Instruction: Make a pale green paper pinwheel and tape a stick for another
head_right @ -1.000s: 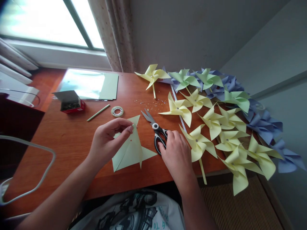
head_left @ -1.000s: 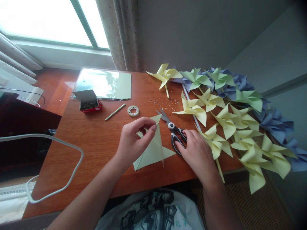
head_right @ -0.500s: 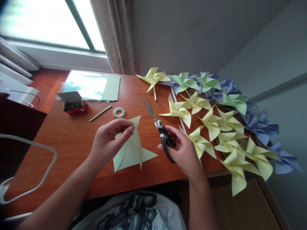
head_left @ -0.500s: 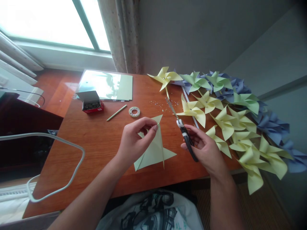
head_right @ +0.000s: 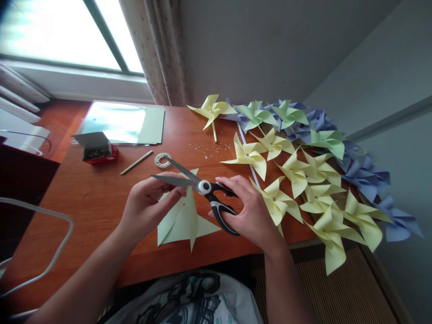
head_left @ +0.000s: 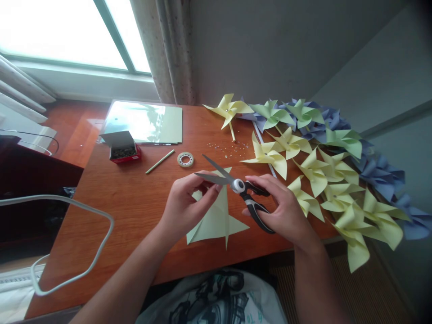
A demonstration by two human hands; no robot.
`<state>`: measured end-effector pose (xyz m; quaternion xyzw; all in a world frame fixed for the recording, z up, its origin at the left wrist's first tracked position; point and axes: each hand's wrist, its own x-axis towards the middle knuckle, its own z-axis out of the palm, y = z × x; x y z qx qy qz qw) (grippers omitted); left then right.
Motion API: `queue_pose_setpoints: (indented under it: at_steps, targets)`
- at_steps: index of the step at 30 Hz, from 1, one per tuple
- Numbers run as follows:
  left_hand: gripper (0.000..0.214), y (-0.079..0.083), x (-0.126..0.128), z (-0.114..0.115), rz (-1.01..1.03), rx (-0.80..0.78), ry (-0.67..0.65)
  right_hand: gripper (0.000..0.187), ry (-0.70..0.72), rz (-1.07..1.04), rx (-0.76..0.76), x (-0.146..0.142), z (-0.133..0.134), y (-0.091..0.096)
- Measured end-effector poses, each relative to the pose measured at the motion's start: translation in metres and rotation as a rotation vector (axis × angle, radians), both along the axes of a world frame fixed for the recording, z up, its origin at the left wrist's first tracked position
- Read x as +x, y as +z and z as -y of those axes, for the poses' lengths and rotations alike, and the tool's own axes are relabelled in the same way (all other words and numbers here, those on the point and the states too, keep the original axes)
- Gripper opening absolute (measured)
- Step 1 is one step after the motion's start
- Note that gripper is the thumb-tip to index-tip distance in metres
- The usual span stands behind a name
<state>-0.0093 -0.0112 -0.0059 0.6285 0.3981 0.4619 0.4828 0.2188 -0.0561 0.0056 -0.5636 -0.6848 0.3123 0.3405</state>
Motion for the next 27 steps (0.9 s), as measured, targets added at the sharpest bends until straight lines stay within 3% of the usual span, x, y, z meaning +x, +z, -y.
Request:
queue_pose_setpoints:
  at_steps: [27]
  targets:
    - [0.009,0.0004,-0.0012,-0.0025,-0.076,0.077,-0.038,0.059,0.034,0.117,0.043,0.0081,0.0034,0.0044]
